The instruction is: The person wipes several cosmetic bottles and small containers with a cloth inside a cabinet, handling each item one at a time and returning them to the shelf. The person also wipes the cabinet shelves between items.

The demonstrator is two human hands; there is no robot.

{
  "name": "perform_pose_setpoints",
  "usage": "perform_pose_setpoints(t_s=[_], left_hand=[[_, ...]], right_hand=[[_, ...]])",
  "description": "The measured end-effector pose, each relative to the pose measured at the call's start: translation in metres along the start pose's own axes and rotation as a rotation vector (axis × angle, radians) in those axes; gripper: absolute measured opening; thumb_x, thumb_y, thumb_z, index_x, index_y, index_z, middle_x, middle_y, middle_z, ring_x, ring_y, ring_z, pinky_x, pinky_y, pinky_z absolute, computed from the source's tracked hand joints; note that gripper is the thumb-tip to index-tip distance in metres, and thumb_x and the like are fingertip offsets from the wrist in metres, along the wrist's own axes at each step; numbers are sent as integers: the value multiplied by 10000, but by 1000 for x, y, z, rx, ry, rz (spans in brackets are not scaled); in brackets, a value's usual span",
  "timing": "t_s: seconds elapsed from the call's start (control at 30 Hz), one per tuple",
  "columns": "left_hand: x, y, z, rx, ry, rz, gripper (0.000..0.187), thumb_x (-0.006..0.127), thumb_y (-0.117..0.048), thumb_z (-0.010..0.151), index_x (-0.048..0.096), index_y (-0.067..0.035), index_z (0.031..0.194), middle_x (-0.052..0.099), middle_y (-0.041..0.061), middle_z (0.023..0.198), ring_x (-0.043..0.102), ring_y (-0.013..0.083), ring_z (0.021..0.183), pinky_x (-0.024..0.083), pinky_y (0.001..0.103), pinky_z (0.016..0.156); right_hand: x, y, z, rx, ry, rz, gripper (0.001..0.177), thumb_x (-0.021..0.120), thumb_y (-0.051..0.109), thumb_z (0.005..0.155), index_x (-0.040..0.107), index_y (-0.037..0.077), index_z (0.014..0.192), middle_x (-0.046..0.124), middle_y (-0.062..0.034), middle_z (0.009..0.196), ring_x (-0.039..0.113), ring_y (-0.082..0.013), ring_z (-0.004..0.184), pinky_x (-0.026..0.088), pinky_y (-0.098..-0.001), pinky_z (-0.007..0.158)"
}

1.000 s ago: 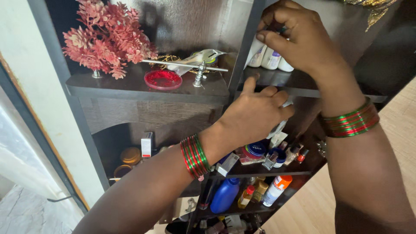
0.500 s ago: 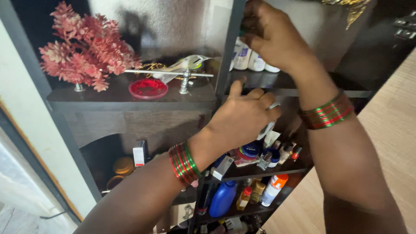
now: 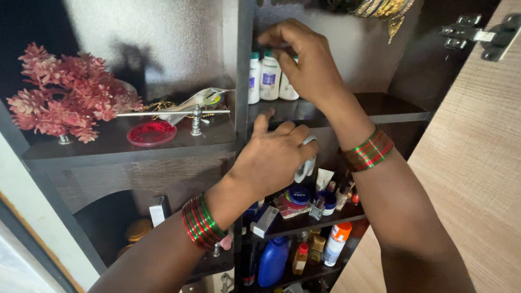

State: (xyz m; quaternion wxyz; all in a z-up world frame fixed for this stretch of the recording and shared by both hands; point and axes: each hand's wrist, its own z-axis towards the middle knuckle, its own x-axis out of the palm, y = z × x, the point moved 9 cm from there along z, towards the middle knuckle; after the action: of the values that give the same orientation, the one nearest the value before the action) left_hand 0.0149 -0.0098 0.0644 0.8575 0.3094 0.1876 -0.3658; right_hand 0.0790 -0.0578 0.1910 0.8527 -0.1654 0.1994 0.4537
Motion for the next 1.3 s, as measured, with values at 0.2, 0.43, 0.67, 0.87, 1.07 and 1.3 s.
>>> perform_pose_setpoints(t_s=[0.2,0.43,0.67,0.87,1.07,1.3], left_hand=[[0,-3,5,-15,32,-17,388,684,-103,701,714,-179,1080,660,37,1137,621,235,1110,343,634,1037],[-12,-5,8,-43,-20,-82,423,676,-44,674,698,-157,1081,652,90,1157,622,264,1117,358,608,1064],[-36,10,6,-253,-202,-89,466,690,44,694,650,-57,1148,594,209,1241,586,417,1181,488,445,1030],[-25,10,23,-431,48,186,424,719,-46,713,610,20,1117,627,274,1158,635,405,1135,562,427,893],[-12,30,38,-522,273,197,430,702,-125,770,569,68,1130,671,284,1030,691,391,991,586,418,810],[-2,45,44,-624,319,141,378,612,-142,859,577,80,1163,690,311,1007,726,412,923,595,450,805]], right_hand=[[-19,-2,-33,69,20,-115,175,636,-76,970,730,14,1086,715,-112,1045,704,-252,903,556,-357,790],[-36,-26,-74,218,-16,-125,228,619,-92,906,744,26,1056,741,-118,1019,726,-237,902,568,-359,814],[-23,-48,-92,312,159,-20,365,538,-115,845,740,37,1109,772,-125,1091,755,-226,1017,581,-351,926],[-20,-45,-90,291,231,-21,286,579,-61,882,749,41,1088,770,-109,1108,741,-251,1048,557,-364,932],[-22,-53,-96,426,264,-42,350,566,-49,852,761,98,1103,770,-112,1067,759,-251,934,573,-379,848],[-26,-45,-94,291,238,-54,365,552,-44,833,760,84,1104,754,-153,1046,746,-308,930,567,-402,831]])
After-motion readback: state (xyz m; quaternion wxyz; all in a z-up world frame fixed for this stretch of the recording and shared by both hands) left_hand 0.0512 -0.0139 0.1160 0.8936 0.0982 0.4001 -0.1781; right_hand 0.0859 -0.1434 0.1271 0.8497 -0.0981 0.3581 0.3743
